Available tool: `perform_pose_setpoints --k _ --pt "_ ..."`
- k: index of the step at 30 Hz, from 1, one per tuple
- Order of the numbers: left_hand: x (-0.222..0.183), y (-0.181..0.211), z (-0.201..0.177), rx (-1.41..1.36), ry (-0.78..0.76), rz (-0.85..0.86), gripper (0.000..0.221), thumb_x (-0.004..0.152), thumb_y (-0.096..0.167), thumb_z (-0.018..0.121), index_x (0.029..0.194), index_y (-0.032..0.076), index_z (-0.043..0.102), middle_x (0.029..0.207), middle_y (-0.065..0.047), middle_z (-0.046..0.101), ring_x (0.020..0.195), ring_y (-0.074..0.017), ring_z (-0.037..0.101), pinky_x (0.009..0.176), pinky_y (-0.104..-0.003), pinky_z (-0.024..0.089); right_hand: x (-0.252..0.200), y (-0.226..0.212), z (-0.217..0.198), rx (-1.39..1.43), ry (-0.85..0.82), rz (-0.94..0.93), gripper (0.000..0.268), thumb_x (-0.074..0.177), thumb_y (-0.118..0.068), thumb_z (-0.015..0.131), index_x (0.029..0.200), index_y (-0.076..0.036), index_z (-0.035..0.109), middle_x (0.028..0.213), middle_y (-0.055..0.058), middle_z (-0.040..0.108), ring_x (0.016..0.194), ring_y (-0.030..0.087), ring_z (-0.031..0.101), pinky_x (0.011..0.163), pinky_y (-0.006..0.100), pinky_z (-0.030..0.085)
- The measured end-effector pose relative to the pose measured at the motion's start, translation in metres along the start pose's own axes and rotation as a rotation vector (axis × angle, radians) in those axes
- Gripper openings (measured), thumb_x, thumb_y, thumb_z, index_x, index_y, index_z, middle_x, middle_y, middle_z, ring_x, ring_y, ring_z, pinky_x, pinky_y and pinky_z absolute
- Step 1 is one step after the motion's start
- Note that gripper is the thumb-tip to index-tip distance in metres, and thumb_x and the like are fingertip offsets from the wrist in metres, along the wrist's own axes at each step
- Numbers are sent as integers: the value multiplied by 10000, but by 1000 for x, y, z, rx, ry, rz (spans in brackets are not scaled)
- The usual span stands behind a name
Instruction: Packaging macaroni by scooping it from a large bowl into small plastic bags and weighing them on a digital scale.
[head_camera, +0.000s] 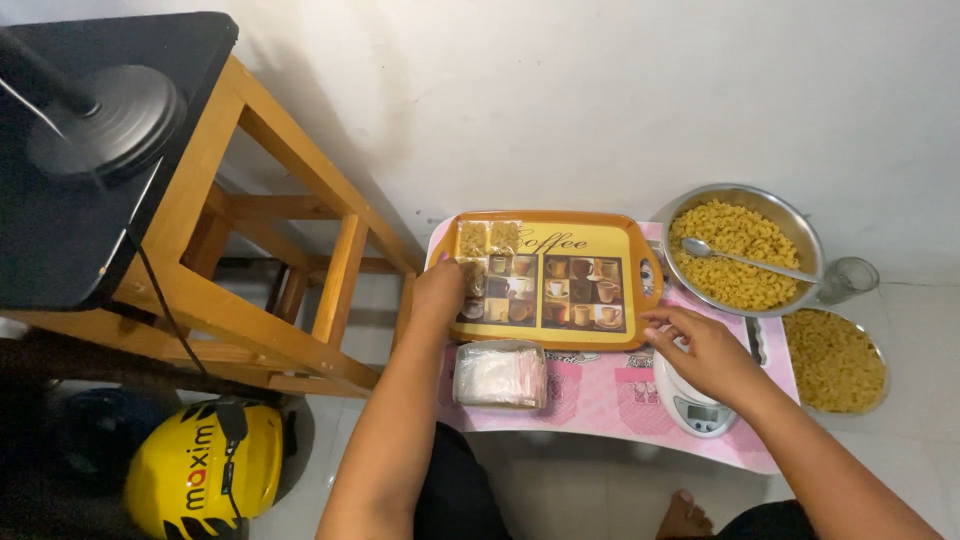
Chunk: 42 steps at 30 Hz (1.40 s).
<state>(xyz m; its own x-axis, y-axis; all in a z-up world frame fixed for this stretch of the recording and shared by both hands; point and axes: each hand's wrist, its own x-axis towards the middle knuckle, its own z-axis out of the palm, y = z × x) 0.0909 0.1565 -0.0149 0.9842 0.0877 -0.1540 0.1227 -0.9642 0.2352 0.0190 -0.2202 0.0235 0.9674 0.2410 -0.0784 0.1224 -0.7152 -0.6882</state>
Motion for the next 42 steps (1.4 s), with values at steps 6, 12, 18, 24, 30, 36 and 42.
perform_pose_setpoints --k 6,12,18,24,30,36,42 --pt "-42 16 -57 -125 -126 122 331 929 189 665 1256 207 713 1139 -116 739 1219 -384 645 957 -537 538 1 16 -20 -40 45 15 317 879 -129 692 1192 -107 736 993 168 767 956 345 748 850 422 586" --pt "-77 29 -48 -196 -229 330 274 848 129 726 1117 79 741 972 -166 756 1039 -418 705 878 -542 562 0 48 -27 -82 136 44 214 930 -164 699 1129 -117 765 940 157 764 948 341 739 834 431 588" --pt "-113 36 -8 97 -204 449 718 581 306 918 1238 140 680 1150 -60 705 1069 -311 634 908 -433 505 -6 38 -36 -213 97 152 268 912 -250 702 1138 -114 749 957 66 771 821 202 719 734 341 573" --pt "-111 36 14 258 -140 504 742 617 448 882 1254 130 673 1148 -62 688 1035 -300 633 863 -438 490 -12 43 -37 -209 107 100 301 893 -213 713 1175 -110 734 949 72 758 779 194 697 700 323 563" --pt "-110 38 9 239 -179 475 581 650 349 864 1145 104 684 1089 -81 697 1034 -314 634 859 -455 486 -17 30 -42 -242 75 162 336 916 -253 683 1224 -124 718 1050 86 758 857 207 714 740 343 576" --pt "-111 40 10 257 -181 468 704 640 487 887 1193 98 693 1134 -75 713 1051 -305 638 891 -447 471 -16 31 -41 -239 80 146 350 911 -269 679 1233 -137 718 1093 93 740 871 222 713 755 354 579" --pt "-105 37 8 124 -262 445 761 666 362 877 1360 183 621 1261 -43 660 1166 -285 591 961 -435 441 -16 28 -40 -228 91 153 337 903 -275 691 1215 -151 722 1036 59 762 848 193 717 733 327 572"
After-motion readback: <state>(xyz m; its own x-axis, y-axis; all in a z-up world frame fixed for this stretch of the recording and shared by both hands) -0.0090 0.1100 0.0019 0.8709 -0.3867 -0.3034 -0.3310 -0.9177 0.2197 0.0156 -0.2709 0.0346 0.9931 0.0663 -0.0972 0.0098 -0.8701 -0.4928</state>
